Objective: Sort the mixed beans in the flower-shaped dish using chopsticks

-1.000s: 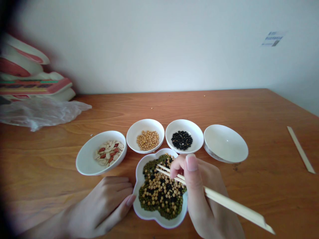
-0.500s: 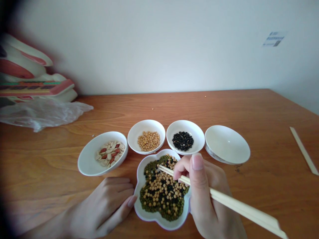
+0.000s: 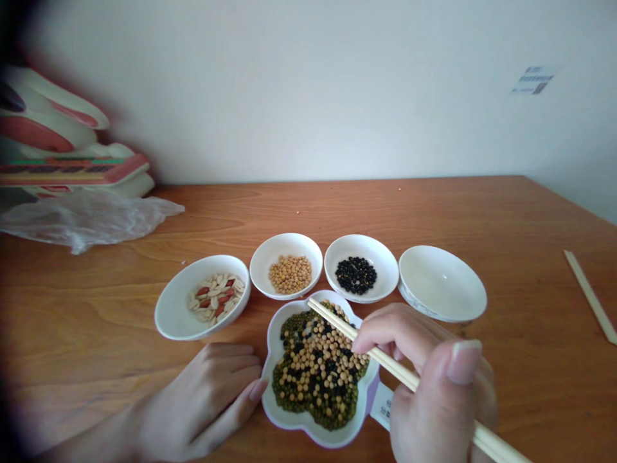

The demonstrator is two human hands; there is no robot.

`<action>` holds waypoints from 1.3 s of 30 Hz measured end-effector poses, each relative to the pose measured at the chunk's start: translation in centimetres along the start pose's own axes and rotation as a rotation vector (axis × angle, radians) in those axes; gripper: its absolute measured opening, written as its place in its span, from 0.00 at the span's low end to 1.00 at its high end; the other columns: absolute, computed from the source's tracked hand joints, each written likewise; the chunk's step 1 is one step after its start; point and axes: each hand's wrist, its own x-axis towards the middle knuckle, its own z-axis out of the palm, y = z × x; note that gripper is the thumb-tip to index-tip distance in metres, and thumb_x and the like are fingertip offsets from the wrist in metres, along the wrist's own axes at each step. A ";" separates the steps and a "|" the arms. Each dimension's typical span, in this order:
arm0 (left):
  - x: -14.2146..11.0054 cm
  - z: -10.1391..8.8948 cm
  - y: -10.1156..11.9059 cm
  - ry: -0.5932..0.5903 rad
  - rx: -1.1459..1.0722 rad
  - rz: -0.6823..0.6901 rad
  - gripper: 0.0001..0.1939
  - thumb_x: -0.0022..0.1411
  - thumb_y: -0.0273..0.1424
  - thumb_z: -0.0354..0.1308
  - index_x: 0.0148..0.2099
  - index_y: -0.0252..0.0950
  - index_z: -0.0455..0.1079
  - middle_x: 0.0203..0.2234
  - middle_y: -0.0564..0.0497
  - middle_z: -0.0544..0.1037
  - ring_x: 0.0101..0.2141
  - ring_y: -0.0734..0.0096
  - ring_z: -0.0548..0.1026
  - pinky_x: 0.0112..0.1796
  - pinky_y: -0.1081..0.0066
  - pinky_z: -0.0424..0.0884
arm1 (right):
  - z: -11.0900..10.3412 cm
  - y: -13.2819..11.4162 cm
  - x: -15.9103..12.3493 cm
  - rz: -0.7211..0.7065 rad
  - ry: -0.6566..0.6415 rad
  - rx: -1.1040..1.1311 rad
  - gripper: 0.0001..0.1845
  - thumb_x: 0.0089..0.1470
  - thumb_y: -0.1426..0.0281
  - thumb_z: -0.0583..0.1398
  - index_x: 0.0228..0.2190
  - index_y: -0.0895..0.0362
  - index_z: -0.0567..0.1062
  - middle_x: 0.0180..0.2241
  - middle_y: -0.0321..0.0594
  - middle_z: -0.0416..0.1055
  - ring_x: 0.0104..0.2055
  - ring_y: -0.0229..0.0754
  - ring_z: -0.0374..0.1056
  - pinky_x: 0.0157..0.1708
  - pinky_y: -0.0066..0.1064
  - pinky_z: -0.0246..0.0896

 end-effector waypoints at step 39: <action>0.2 0.0 -0.1 -0.009 -0.020 0.005 0.20 0.82 0.28 0.41 0.34 0.39 0.62 0.27 0.51 0.75 0.27 0.66 0.68 0.32 0.63 0.59 | 2.3 -3.2 0.3 0.305 -0.253 0.049 0.42 0.71 0.37 0.41 0.25 0.52 0.75 0.23 0.37 0.68 0.27 0.42 0.62 0.30 0.37 0.50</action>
